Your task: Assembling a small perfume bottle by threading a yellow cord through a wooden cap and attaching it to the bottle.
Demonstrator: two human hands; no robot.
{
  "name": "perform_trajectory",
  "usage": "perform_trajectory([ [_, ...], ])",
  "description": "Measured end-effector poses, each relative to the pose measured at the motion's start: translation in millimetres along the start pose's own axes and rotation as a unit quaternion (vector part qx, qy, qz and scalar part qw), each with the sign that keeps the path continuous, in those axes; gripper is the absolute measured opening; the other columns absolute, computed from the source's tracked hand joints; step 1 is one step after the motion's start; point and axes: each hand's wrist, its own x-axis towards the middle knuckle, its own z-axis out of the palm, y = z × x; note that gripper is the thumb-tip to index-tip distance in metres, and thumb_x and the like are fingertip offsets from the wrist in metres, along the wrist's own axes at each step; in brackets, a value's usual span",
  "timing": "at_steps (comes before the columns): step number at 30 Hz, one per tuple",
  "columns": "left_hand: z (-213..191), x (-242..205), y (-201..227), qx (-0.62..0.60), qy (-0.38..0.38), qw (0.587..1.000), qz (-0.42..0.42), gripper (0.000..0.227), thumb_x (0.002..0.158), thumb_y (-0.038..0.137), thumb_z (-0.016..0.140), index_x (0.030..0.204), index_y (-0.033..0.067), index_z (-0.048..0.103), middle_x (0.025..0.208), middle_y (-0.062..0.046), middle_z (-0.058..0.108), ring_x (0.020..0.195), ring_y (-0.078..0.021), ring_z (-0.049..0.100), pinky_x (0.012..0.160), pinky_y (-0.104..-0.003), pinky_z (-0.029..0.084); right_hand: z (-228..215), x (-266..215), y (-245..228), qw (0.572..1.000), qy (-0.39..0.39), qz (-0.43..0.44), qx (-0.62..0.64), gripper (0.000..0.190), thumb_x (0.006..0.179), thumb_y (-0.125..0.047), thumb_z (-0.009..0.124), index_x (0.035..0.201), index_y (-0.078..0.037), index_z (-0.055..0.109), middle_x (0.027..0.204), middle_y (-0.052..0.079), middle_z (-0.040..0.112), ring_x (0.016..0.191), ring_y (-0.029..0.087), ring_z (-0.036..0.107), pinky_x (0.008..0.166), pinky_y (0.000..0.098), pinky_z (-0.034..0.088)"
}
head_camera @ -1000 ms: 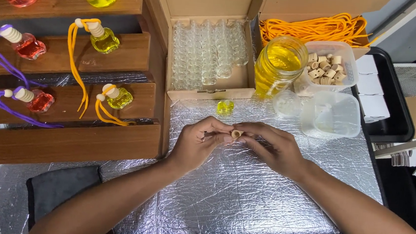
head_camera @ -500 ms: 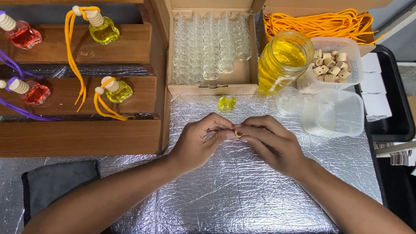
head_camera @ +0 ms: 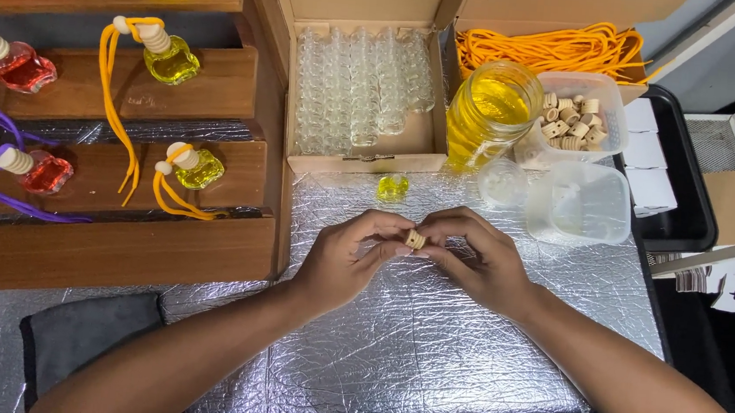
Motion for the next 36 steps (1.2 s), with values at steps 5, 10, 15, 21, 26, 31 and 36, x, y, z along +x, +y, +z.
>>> perform_trajectory([
  [5,-1,0,-4,0.004,-0.005,1.0,-0.001,0.02,0.098,0.004,0.066,0.118,-0.0006,0.065,0.099,-0.014,0.078,0.093,-0.0238,0.077,0.084,-0.035,0.062,0,0,0,1.0,0.001,0.0,-0.011,0.026,0.085,0.006,0.075,0.111,0.003,0.072,0.096,0.015,0.073,0.077,0.022,0.071,0.069,0.0368,0.059],
  [10,-2,1,3,0.0,-0.009,1.0,0.011,0.021,0.097,0.006,0.068,0.116,-0.0008,0.061,0.099,-0.018,0.076,0.093,-0.0276,0.077,0.083,-0.039,0.062,3,2,-4,0.999,0.001,-0.006,-0.038,0.026,0.082,0.006,0.077,0.108,0.003,0.073,0.094,0.015,0.073,0.075,0.023,0.071,0.067,0.0375,0.059],
  [15,-2,2,7,0.0,-0.02,1.0,0.006,0.024,0.1,0.012,0.066,0.12,-0.0002,0.061,0.101,-0.017,0.076,0.093,-0.027,0.077,0.083,-0.039,0.063,5,-4,5,0.998,0.007,-0.028,-0.064,0.024,0.084,0.004,0.077,0.108,0.002,0.074,0.096,0.016,0.073,0.074,0.025,0.072,0.066,0.0387,0.06],
  [21,-3,4,12,0.004,-0.024,1.0,-0.002,0.021,0.102,0.016,0.061,0.115,-0.0002,0.065,0.096,-0.016,0.076,0.088,-0.0281,0.078,0.081,-0.04,0.064,-7,-2,-17,0.989,0.047,-0.082,-0.11,0.014,0.091,0.002,0.07,0.103,0.003,0.076,0.101,0.016,0.071,0.077,0.026,0.072,0.07,0.0388,0.061],
  [26,-3,4,16,0.014,-0.051,0.999,0.009,0.021,0.101,0.015,0.062,0.113,-0.0013,0.068,0.092,-0.016,0.076,0.087,-0.0281,0.078,0.079,-0.038,0.064,-46,17,-37,0.958,0.153,-0.136,-0.203,0.007,0.091,0.0,0.073,0.096,0.004,0.076,0.095,0.019,0.07,0.082,0.031,0.07,0.071,0.0386,0.059],
  [31,-5,6,13,0.023,-0.091,0.996,0.009,0.017,0.099,0.014,0.064,0.108,0.0003,0.071,0.086,-0.013,0.075,0.081,-0.0226,0.077,0.073,-0.036,0.064,-96,70,-53,0.941,0.187,-0.154,-0.237,0.01,0.103,0.003,0.064,0.104,0.01,0.071,0.099,0.022,0.066,0.085,0.032,0.063,0.074,0.0396,0.055],
  [36,-5,6,11,0.028,-0.116,0.992,-0.027,0.024,0.1,0.023,0.061,0.115,0.0051,0.066,0.099,-0.01,0.076,0.085,-0.0178,0.074,0.074,-0.026,0.064,-139,138,-14,0.962,0.059,0.052,-0.262,0.015,0.111,-0.016,0.057,0.113,-0.004,0.066,0.109,0.007,0.068,0.096,0.017,0.065,0.084,0.0302,0.052],
])
